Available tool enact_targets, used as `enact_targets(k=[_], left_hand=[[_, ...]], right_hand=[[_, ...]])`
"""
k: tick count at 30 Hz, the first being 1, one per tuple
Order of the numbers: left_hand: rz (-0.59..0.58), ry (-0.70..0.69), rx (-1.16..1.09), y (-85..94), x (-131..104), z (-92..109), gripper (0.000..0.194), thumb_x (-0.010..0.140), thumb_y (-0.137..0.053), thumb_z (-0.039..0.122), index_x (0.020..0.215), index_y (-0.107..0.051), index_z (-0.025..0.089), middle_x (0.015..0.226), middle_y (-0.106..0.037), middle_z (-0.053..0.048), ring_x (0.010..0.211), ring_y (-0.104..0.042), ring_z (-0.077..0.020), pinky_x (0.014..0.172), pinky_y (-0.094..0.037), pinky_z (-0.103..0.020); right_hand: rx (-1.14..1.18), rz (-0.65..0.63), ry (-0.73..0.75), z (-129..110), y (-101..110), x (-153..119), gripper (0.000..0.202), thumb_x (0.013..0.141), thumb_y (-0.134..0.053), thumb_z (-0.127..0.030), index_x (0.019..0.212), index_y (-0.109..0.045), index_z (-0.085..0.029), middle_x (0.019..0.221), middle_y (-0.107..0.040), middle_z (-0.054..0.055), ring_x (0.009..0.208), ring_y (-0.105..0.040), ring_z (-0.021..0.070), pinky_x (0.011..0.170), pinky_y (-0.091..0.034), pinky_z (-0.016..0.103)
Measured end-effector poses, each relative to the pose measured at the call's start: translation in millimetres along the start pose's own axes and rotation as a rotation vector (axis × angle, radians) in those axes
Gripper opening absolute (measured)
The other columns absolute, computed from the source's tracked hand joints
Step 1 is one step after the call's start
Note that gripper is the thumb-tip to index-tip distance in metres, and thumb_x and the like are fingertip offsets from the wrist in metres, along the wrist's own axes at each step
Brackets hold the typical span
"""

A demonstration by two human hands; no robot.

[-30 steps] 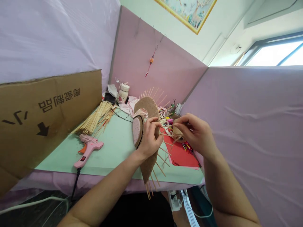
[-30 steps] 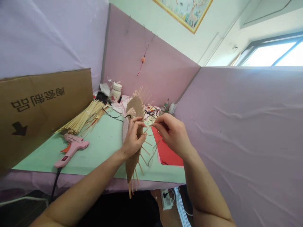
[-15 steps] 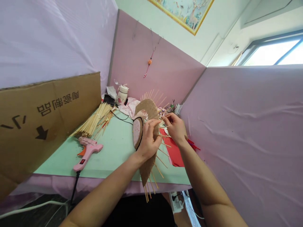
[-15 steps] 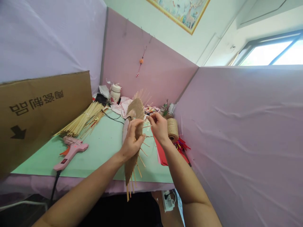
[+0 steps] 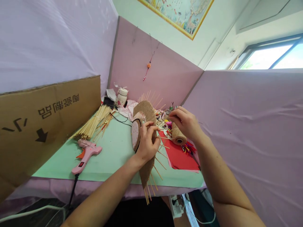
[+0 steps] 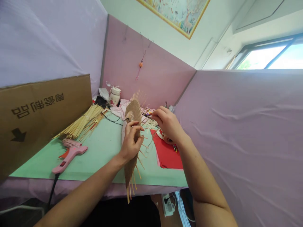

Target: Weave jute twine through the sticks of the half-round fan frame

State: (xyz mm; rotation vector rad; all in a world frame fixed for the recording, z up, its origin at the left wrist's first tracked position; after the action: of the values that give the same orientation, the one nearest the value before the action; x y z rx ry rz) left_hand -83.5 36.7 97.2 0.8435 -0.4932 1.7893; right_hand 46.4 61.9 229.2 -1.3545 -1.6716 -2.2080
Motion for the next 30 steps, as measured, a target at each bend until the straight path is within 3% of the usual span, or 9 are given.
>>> enact_targets(k=[3,6,13,17,21,26,30], left_hand=[[-0.001,-0.001,-0.006,-0.6,0,2,0.028,0.075,-0.052,0.006,0.099,-0.053,0.020,0.122,-0.042,-0.010,0.123,-0.042,-0.0232,0.108,-0.034,-0.044],[-0.008,0.001,-0.009,-0.7,0,3,0.027,0.076,-0.052,0.007,0.099,-0.053,0.021,0.121,-0.042,-0.009,0.123,-0.042,-0.0235,0.108,-0.034,-0.046],[-0.007,0.010,-0.008,0.1,1,0,0.027,0.076,-0.052,0.007,0.099,-0.053,0.022,0.122,-0.042,-0.009,0.123,-0.042,-0.0236,0.108,-0.034,-0.046],[-0.015,0.002,-0.021,-1.1,1,-2,0.028,0.075,-0.052,0.006,0.100,-0.053,0.021,0.122,-0.042,-0.009,0.122,-0.042,-0.0228,0.108,-0.034,-0.045],[-0.010,0.009,-0.030,-1.7,1,-1,0.028,0.075,-0.052,0.006,0.099,-0.053,0.021,0.121,-0.042,-0.009,0.122,-0.042,-0.0224,0.109,-0.033,-0.044],[-0.019,0.012,-0.033,-1.5,2,1,0.028,0.074,-0.052,0.006,0.098,-0.053,0.021,0.121,-0.042,-0.009,0.122,-0.043,-0.0232,0.108,-0.035,-0.045],[-0.034,0.018,-0.031,-2.8,1,0,0.029,0.074,-0.052,0.007,0.099,-0.054,0.021,0.124,-0.042,-0.010,0.125,-0.042,-0.0238,0.109,-0.034,-0.047]], right_hand=[[-0.076,-0.050,0.118,-11,12,11,0.017,0.094,-0.049,-0.025,0.086,-0.063,-0.020,0.088,-0.060,0.007,0.082,-0.056,0.0174,0.073,-0.045,0.030],[-0.090,0.004,0.076,-12,12,22,0.015,0.091,-0.054,-0.027,0.083,-0.064,-0.021,0.083,-0.059,0.006,0.077,-0.055,0.0170,0.072,-0.044,0.030],[0.175,0.068,-0.181,11,-8,34,0.013,0.084,-0.058,-0.027,0.076,-0.065,-0.020,0.077,-0.064,0.002,0.070,-0.055,0.0149,0.067,-0.043,0.030],[0.506,-0.068,-0.421,27,-14,35,0.019,0.076,-0.066,-0.036,0.074,-0.066,-0.017,0.058,-0.055,-0.002,0.052,-0.044,0.0093,0.051,-0.036,0.025],[0.774,-0.174,-0.558,42,-19,37,0.029,0.066,-0.076,-0.042,0.069,-0.063,-0.016,0.056,-0.053,-0.003,0.049,-0.042,0.0068,0.045,-0.030,0.021],[1.042,-0.223,-0.635,63,-50,27,0.042,0.056,-0.082,-0.050,0.070,-0.059,-0.017,0.061,-0.055,-0.002,0.048,-0.039,0.0056,0.041,-0.026,0.019],[0.902,-0.021,-0.652,71,-89,15,0.041,0.062,-0.075,-0.054,0.071,-0.056,-0.019,0.059,-0.052,-0.004,0.048,-0.039,0.0067,0.043,-0.030,0.020]])
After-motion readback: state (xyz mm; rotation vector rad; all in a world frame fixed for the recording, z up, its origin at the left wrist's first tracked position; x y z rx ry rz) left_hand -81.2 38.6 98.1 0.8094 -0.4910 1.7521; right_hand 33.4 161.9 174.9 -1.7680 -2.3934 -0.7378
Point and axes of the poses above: each hand's wrist, its own x-axis towards the middle knuckle, its own y-axis out of the back of the hand, z = x × y, the point moved 4 cm from there along x, towards the middle knuckle
